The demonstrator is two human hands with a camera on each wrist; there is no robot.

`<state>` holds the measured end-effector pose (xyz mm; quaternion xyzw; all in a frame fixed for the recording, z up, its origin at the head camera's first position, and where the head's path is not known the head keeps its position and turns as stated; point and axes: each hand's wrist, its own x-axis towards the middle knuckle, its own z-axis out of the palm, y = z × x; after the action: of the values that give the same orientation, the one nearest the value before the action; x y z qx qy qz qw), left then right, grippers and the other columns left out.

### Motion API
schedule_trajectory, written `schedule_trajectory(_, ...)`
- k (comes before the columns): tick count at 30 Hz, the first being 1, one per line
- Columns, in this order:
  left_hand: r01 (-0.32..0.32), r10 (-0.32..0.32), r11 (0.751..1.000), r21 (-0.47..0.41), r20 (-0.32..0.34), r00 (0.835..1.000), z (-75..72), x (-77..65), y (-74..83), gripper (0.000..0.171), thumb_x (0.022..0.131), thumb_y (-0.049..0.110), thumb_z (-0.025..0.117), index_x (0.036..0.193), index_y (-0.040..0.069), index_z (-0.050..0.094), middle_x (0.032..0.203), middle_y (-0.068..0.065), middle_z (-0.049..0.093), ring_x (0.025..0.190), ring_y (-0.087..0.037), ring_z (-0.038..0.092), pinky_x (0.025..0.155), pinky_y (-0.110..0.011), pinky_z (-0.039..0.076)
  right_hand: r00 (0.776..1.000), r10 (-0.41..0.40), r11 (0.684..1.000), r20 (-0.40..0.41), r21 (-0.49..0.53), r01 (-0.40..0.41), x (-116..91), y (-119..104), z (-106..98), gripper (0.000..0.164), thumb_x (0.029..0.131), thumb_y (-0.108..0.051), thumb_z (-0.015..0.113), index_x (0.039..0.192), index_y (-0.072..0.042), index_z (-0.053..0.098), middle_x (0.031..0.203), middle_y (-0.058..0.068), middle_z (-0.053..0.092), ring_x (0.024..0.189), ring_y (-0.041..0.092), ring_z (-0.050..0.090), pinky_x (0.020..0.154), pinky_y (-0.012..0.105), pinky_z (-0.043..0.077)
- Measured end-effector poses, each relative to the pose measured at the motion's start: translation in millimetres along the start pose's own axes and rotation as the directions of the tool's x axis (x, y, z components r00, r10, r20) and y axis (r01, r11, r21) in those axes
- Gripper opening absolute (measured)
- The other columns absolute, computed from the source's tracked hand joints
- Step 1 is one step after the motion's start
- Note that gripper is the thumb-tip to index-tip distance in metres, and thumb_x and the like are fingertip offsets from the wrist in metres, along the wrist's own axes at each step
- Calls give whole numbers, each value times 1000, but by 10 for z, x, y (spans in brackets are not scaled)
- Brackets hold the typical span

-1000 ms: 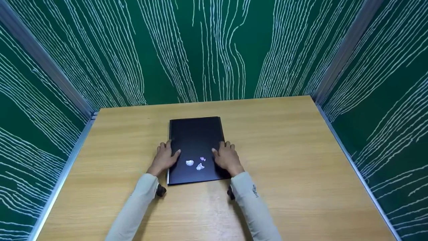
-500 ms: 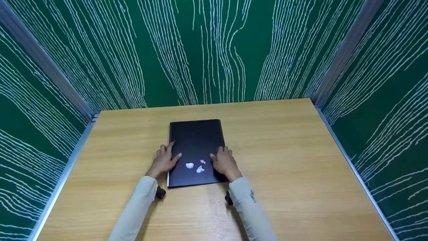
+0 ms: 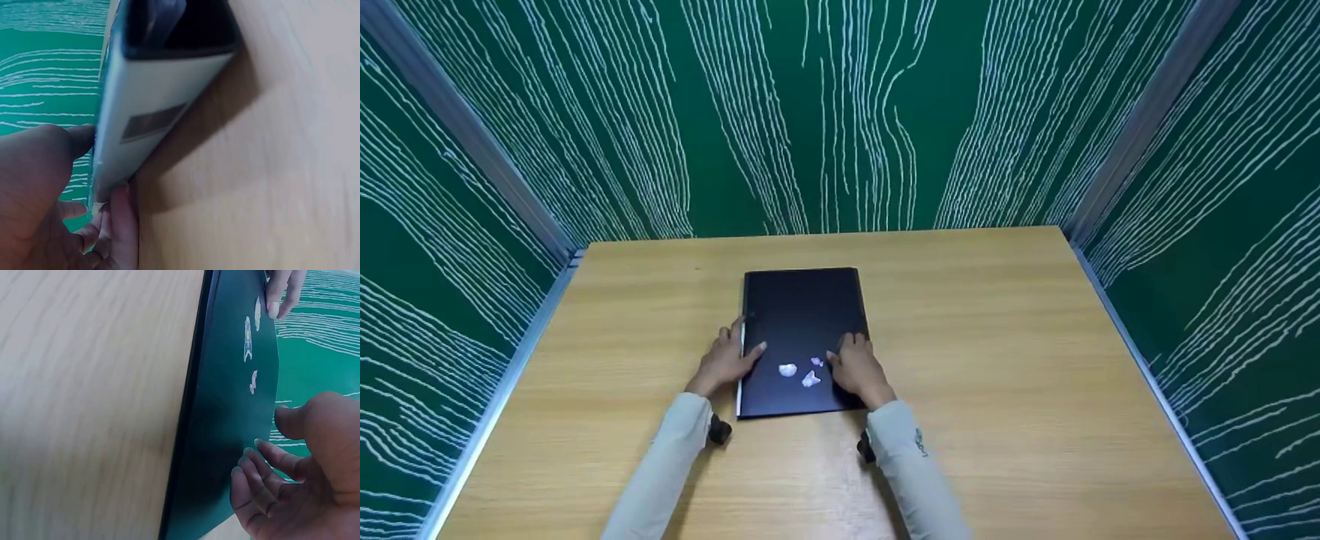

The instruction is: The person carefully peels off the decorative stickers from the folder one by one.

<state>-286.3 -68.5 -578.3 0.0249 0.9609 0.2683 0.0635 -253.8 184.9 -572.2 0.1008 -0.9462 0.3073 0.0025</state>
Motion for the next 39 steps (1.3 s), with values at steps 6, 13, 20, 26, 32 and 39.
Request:
schedule_trajectory(6,15,-15,1000,2,33,999,-10,-13,4,79,100,51,50,159,8,18,144,-26,39,128,-41,48,95,-56,45,999,-52,999,-14,-5,52,0,-12,45,15,97,-9,59,96,6,58,95,21,57,93,37,55,87,52,45)
schedule_trajectory(13,11,-11,1000,-1,49,999,-11,-1,17,79,100,52,50,160,12,16,134,-23,44,115,-39,56,88,-53,47,998,-59,998,4,-14,59,9,4,57,14,97,-7,58,95,7,60,95,20,58,95,36,54,88,51,45)
schedule_trajectory(20,20,-21,1000,14,64,998,-26,1,36,79,101,53,49,161,14,14,133,-22,44,112,-37,56,87,-51,46,995,-96,995,-12,-15,96,9,-10,83,12,95,-6,61,92,6,61,91,20,59,92,36,53,86,50,43)
schedule_trajectory(26,29,-31,999,28,81,996,-32,2,36,79,101,53,47,161,16,12,129,-19,44,103,-32,55,80,-46,43,986,-152,988,-64,-46,149,2,-22,122,11,92,-5,64,87,4,62,84,17,61,85,34,53,83,49,41)
schedule_trajectory(32,31,-34,999,39,85,996,-9,22,29,79,101,55,46,161,18,11,133,-19,43,110,-34,55,84,-47,45,986,-158,987,-54,-41,156,8,-12,141,11,92,-5,65,85,4,63,83,16,62,86,35,53,87,50,41)
schedule_trajectory(39,35,-41,998,55,94,995,-18,29,52,77,102,53,45,161,17,10,138,-22,41,112,-36,55,86,-51,48,987,-155,988,-42,-24,155,24,-19,138,12,92,-5,65,85,5,64,86,17,62,91,37,54,90,52,41)
